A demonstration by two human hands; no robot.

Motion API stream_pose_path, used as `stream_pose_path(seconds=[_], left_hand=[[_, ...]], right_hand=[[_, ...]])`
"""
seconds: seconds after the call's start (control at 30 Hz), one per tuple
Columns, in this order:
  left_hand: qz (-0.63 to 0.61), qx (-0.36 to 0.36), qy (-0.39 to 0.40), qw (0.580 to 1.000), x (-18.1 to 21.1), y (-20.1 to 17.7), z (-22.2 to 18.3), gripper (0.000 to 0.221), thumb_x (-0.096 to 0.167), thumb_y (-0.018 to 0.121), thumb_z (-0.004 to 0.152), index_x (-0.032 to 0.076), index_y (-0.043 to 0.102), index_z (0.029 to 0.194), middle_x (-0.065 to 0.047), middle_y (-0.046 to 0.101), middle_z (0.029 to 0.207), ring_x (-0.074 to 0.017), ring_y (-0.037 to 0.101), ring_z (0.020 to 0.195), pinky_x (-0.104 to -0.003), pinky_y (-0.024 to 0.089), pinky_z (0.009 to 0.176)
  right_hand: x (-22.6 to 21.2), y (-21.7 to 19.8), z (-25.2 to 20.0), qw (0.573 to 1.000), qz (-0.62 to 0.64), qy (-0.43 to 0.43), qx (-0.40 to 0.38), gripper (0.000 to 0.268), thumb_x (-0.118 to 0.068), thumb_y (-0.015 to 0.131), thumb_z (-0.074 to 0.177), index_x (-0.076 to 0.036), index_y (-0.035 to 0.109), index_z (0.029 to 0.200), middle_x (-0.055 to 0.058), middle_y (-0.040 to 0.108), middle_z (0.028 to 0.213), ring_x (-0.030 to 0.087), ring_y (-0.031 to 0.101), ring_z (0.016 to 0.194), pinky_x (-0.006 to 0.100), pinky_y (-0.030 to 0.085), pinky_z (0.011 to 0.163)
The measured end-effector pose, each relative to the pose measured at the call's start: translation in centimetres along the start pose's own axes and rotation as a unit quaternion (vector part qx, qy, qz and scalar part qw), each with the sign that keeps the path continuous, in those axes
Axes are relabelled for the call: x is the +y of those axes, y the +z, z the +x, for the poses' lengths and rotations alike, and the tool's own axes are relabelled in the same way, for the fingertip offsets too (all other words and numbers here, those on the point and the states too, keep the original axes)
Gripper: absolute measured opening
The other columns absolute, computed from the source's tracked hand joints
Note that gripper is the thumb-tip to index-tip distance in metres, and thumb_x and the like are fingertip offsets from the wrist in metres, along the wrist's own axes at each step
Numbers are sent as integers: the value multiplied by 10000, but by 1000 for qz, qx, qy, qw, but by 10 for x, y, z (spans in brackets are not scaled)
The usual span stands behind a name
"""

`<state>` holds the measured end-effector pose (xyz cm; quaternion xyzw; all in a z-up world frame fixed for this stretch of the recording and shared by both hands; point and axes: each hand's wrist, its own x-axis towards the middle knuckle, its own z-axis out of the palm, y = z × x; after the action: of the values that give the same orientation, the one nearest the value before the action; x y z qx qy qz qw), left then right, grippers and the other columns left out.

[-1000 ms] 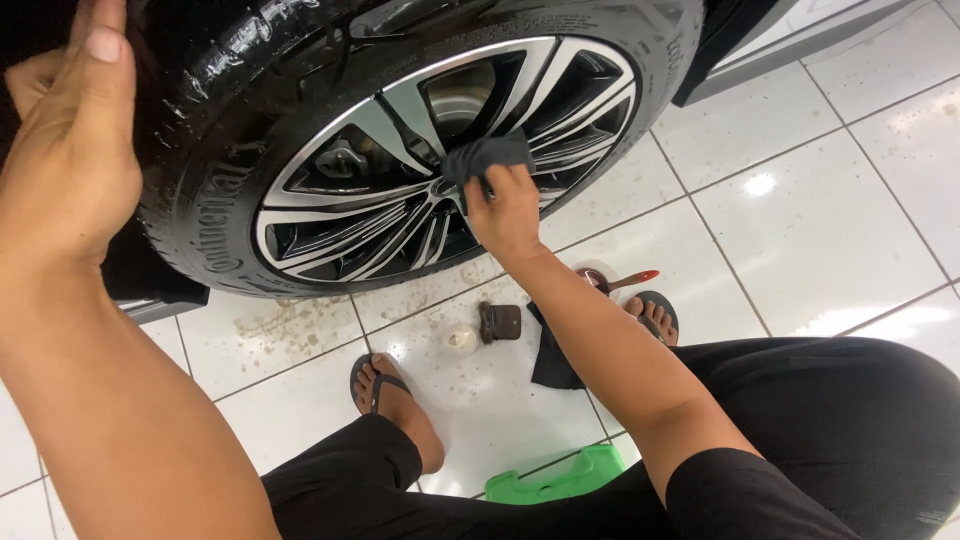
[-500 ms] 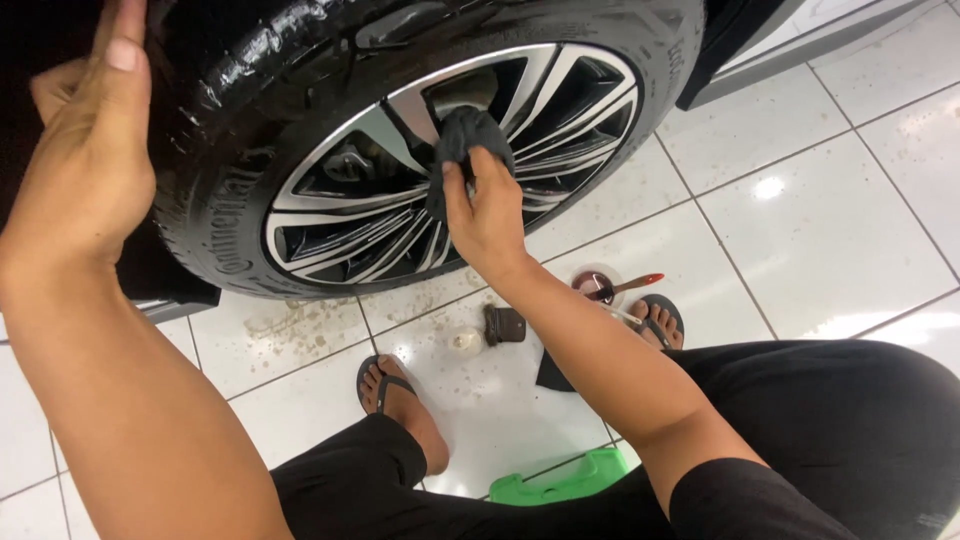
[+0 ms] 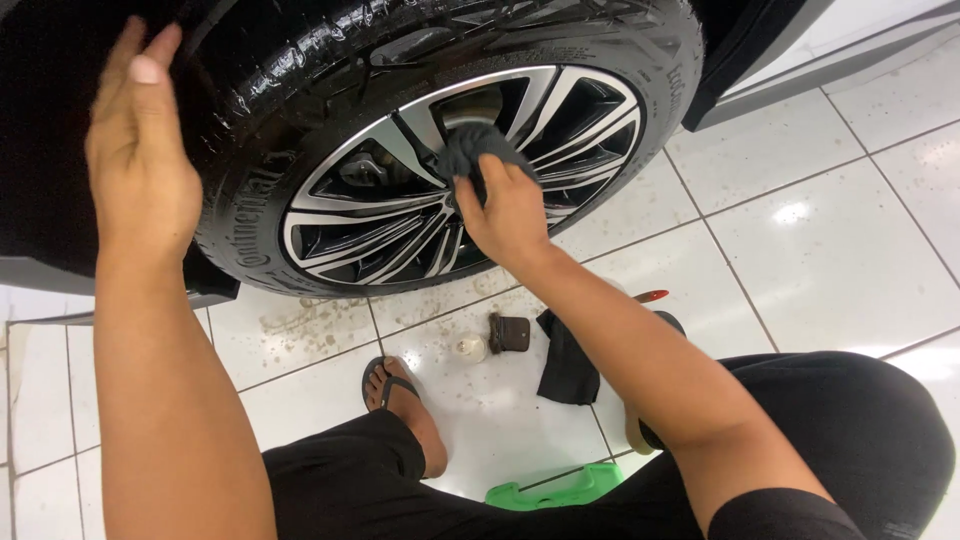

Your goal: The person sits on the floor and wipes the car's alloy wheel with a black cloth. They clean the spokes and rim area, moving around the wheel to reach different sections.

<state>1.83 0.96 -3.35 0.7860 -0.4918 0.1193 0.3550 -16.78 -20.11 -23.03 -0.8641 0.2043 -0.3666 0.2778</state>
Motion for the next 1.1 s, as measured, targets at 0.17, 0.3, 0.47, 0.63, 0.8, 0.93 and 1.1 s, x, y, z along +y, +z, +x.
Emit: stream_pose_path(seconds=[0.17,0.3,0.47,0.63,0.8,0.93,1.1], left_hand=[[-12,36,-5,999,8,-7,-18,730,448,232,1219,-134,620,1426,-306,506,1401,-428,518,1315,-488,387,1097],[-19,47,-49,998,11,-4,-28,701,436,211,1192,-82,617,1433,-231,556,1419,-350,536,1281,-419,400,1014],[11,36,-24,999,15,2,-33,710,456,201,1191,-95,504,1520,-290,469,1499,-417,426,1399,-498,309,1147],[17,23,-15,999,12,6,-42,677,423,221,1214,-110,466,1553,-307,446,1553,-438,393,1435,-519,268,1169],[17,36,10,999,8,10,-45,624,334,252,1244,-167,460,1552,-346,442,1554,-458,396,1422,-520,292,1176],[27,25,-15,999,11,9,-43,663,383,230,1228,-144,446,1566,-334,425,1563,-459,380,1419,-534,271,1165],[20,43,16,999,8,12,-43,661,359,225,1261,-173,499,1542,-349,457,1541,-452,405,1441,-528,222,1184]], right_hand=[[-18,-8,19,990,33,-112,83,225,-131,630,1001,-42,457,889,90,466,719,260,448,583,395,330,480],[6,0,6,996,19,-86,23,245,-154,626,1003,-51,465,851,74,470,592,232,441,465,371,329,418],[-7,1,6,997,55,-49,22,316,-202,599,1030,-76,427,795,65,414,584,243,435,498,409,314,469],[-23,-6,13,985,147,-67,58,412,-94,533,1044,-97,252,742,3,234,608,150,208,510,367,168,488],[36,41,-28,983,-26,-163,75,301,-128,638,1004,-68,504,741,57,451,591,228,435,476,376,308,448],[20,27,-14,986,-5,-144,81,333,-119,663,998,-70,485,721,42,392,569,203,387,476,356,309,434],[-30,-1,16,975,90,-133,153,325,-52,647,973,-36,449,716,41,366,564,182,361,465,341,257,429]])
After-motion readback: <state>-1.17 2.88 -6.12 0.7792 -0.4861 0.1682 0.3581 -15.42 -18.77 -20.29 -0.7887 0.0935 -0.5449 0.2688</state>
